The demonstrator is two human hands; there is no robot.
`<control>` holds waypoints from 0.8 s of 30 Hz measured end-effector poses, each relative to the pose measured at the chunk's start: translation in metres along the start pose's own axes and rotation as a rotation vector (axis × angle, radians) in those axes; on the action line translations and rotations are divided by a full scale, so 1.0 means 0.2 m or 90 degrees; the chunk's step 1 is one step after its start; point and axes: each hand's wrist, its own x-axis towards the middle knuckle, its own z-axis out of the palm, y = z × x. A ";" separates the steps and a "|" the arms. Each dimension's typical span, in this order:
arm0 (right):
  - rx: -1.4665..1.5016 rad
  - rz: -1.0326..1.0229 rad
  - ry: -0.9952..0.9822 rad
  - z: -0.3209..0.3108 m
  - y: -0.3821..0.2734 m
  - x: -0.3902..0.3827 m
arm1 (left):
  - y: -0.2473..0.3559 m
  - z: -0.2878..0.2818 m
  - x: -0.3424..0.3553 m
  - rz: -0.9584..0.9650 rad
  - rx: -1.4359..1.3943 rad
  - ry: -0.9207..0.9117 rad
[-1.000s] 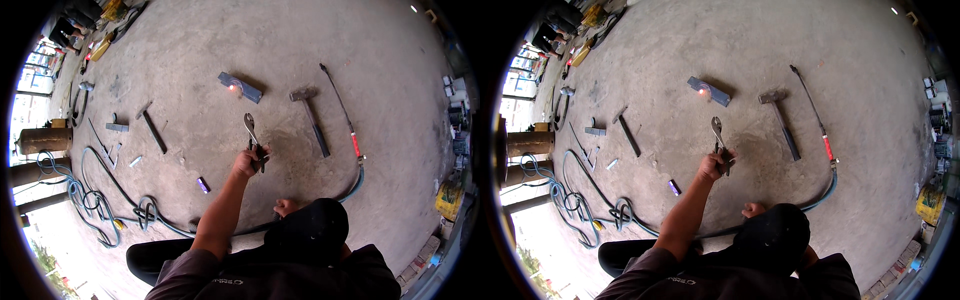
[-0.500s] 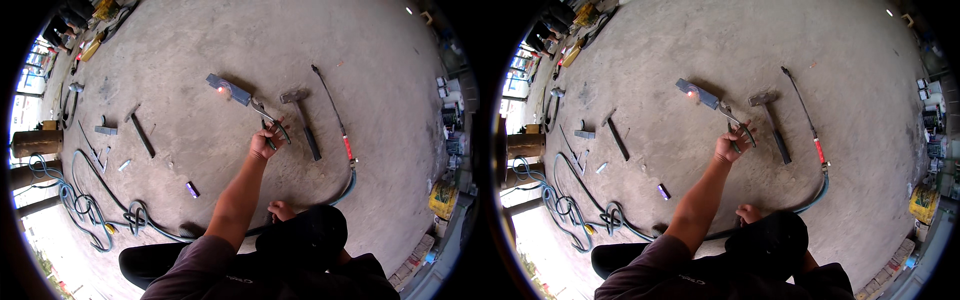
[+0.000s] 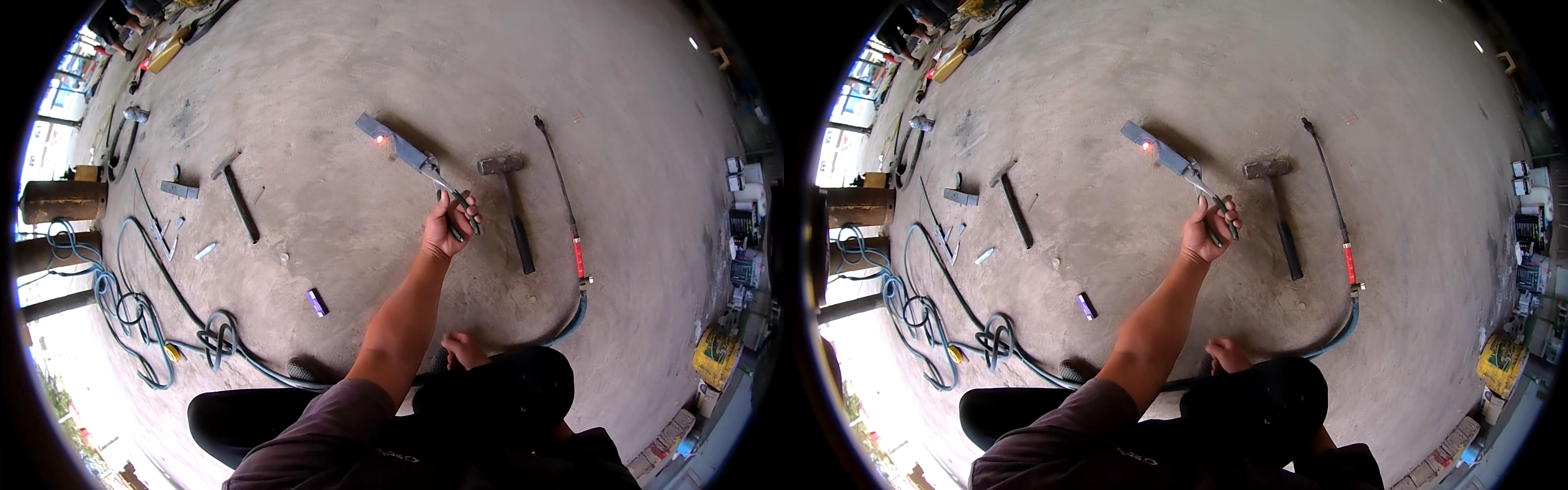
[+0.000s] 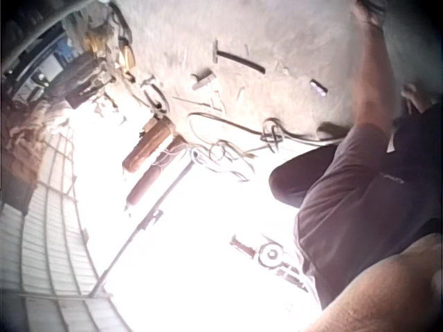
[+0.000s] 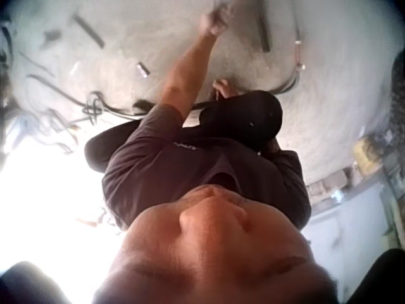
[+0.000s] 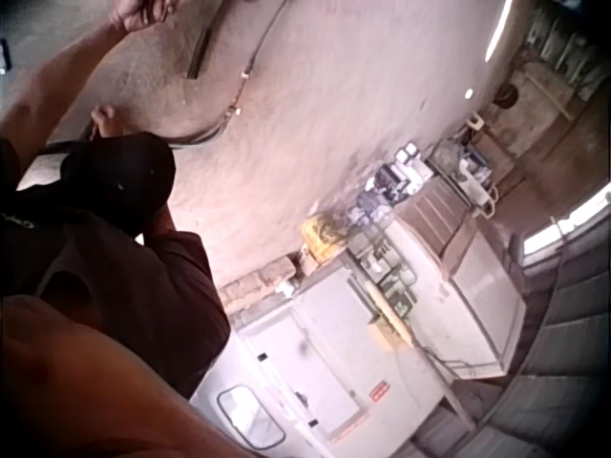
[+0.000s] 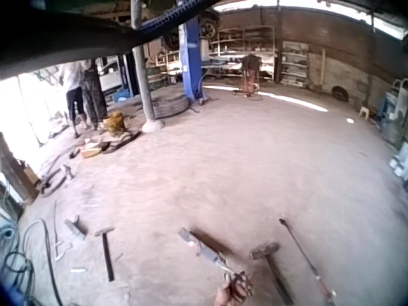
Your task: The person uses a welding torch to heat a metal piece on the floor, then stands to hammer a vehicle part on a lift. They return to the floor to continue heating the metal piece with the torch.
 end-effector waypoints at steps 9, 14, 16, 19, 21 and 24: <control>-0.022 -0.062 -0.008 0.02 0.00 0.02 | 0.21 0.15 -0.39 -0.045 0.125 0.348; 0.002 -0.046 -0.035 0.01 0.01 0.03 | 0.37 0.10 -0.78 -0.005 0.500 0.648; -0.039 -0.008 0.001 0.06 -0.05 -0.02 | 0.47 0.04 -0.89 0.011 0.580 0.671; -0.062 0.009 0.067 0.08 -0.14 -0.10 | 0.61 0.03 -0.99 -0.033 0.676 0.699; -0.040 0.006 0.145 0.07 -0.25 -0.19 | 0.73 0.09 -1.05 -0.071 0.675 0.714; 0.013 -0.044 0.276 0.06 -0.44 -0.38 | 0.85 0.25 -1.21 -0.114 0.647 0.704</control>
